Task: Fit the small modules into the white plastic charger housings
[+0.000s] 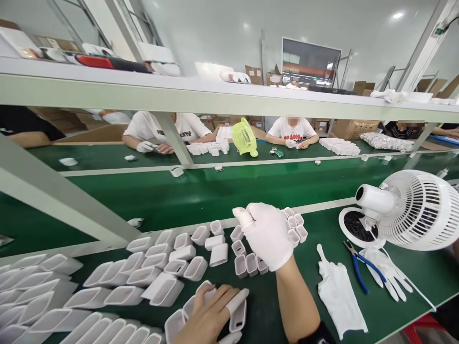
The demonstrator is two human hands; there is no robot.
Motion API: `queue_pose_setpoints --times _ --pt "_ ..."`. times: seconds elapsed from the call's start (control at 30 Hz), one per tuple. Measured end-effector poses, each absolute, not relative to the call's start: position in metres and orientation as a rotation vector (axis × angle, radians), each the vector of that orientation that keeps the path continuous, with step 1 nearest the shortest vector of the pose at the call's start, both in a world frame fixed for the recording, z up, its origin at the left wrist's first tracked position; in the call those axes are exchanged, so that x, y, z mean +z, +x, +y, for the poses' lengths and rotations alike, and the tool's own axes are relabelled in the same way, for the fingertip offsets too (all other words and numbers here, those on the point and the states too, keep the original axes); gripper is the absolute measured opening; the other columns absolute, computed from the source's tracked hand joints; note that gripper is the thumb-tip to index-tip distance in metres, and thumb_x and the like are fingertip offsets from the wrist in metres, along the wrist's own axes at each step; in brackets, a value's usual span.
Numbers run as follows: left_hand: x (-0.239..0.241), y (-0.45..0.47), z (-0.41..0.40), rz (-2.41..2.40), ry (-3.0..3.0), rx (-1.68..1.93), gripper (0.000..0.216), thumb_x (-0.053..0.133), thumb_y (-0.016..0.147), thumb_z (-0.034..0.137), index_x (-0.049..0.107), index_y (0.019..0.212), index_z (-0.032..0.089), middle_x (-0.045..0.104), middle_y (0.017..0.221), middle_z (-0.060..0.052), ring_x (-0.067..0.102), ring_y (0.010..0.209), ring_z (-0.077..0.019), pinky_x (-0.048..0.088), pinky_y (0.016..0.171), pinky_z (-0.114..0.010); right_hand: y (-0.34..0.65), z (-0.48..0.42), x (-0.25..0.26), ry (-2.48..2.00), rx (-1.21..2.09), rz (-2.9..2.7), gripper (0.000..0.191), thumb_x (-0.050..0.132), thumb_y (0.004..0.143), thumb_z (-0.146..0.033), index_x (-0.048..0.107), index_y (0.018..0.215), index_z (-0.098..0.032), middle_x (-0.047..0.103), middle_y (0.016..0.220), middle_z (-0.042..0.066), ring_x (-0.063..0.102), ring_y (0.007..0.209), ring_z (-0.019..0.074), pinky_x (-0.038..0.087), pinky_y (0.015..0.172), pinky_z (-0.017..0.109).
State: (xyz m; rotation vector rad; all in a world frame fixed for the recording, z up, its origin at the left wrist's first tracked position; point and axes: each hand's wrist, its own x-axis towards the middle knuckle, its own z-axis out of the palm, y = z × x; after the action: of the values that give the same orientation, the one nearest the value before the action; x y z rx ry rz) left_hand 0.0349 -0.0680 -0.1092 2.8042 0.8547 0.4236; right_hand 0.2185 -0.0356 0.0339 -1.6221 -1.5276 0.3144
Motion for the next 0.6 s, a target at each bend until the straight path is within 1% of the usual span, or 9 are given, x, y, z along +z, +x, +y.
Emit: queue_pose_setpoints --times 0.1,0.17,0.23,0.27,0.33,0.37,0.43,0.5,0.6 --pt "-0.136 0.032 -0.073 1.02 2.872 0.522 0.057 0.046 0.076 0.0 0.048 0.129 0.021 0.063 0.124 -0.01 0.056 0.115 -0.0304 0.037 0.098 -0.052 0.222 -0.04 0.034 -1.606 0.306 -1.509 0.049 0.052 0.09 -0.046 0.036 0.052 -0.02 0.051 0.049 -0.006 0.046 0.05 0.0083 0.03 0.052 0.023" --pt "-0.133 0.034 -0.075 1.076 2.852 0.607 0.056 0.044 0.081 0.004 0.044 0.133 0.023 0.057 0.134 -0.011 0.05 0.123 -0.0327 0.034 0.1 -0.055 0.223 -0.044 0.035 -1.622 0.305 -1.504 0.052 0.053 0.087 -0.055 0.042 0.052 -0.02 0.052 0.051 -0.006 0.047 0.051 0.0089 0.031 0.052 0.023" --pt "-0.115 0.036 -0.075 1.123 2.737 0.743 0.054 0.044 0.086 0.012 0.038 0.138 0.025 0.053 0.137 -0.012 0.046 0.127 -0.0348 0.033 0.101 -0.06 0.221 -0.048 0.037 -1.64 0.279 -1.508 0.047 0.054 0.084 -0.06 0.055 0.06 -0.02 0.056 0.057 -0.005 0.052 0.056 0.0102 0.034 0.056 0.023" --pt "-0.102 0.037 -0.075 1.135 2.634 0.835 0.054 0.044 0.088 0.017 0.035 0.14 0.026 0.053 0.136 -0.013 0.045 0.127 -0.0349 0.034 0.101 -0.06 0.218 -0.05 0.038 -1.634 0.253 -1.521 0.043 0.056 0.083 -0.06 0.062 0.07 -0.02 0.06 0.062 -0.004 0.054 0.06 0.0109 0.036 0.058 0.023" --pt "-0.072 0.036 -0.073 1.111 2.355 1.044 0.054 0.042 0.09 0.026 0.029 0.143 0.025 0.053 0.134 -0.014 0.049 0.125 -0.0331 0.04 0.1 -0.056 0.211 -0.054 0.04 -1.582 0.187 -1.59 0.041 0.059 0.08 -0.06 0.068 0.088 -0.021 0.063 0.07 -0.003 0.056 0.064 0.0116 0.037 0.061 0.023" --pt "-0.057 0.035 -0.072 1.073 2.211 1.149 0.053 0.041 0.091 0.028 0.028 0.143 0.024 0.053 0.133 -0.014 0.051 0.123 -0.0317 0.044 0.099 -0.052 0.207 -0.057 0.04 -1.561 0.154 -1.653 0.041 0.06 0.08 -0.06 0.069 0.086 -0.021 0.063 0.069 -0.003 0.056 0.063 0.0115 0.036 0.06 0.024" --pt "-0.027 0.034 -0.068 1.008 2.024 1.323 0.046 0.042 0.091 0.03 0.038 0.136 0.024 0.057 0.127 -0.012 0.056 0.117 -0.0289 0.048 0.096 -0.047 0.199 -0.062 0.04 -1.562 0.07 -1.797 0.045 0.058 0.08 -0.061 0.066 0.064 -0.02 0.057 0.057 -0.002 0.051 0.056 0.0112 0.03 0.055 0.025" --pt "0.0 0.036 -0.064 0.953 2.056 1.358 0.03 0.048 0.089 0.029 0.055 0.117 0.023 0.064 0.112 -0.009 0.061 0.105 -0.026 0.051 0.091 -0.042 0.193 -0.068 0.038 -1.592 -0.058 -1.893 0.054 0.054 0.083 -0.06 0.055 0.048 -0.019 0.046 0.046 -0.002 0.043 0.05 0.0112 0.024 0.052 0.027" --pt "0.027 0.045 -0.058 0.836 2.25 1.187 0.008 0.052 0.086 0.022 0.06 0.088 0.021 0.066 0.083 -0.003 0.063 0.081 -0.019 0.052 0.079 -0.034 0.191 -0.076 0.035 -1.549 -0.195 -1.989 0.048 0.046 0.092 -0.043 0.056 0.053 -0.019 0.044 0.046 -0.002 0.039 0.047 0.011 0.021 0.052 0.028"
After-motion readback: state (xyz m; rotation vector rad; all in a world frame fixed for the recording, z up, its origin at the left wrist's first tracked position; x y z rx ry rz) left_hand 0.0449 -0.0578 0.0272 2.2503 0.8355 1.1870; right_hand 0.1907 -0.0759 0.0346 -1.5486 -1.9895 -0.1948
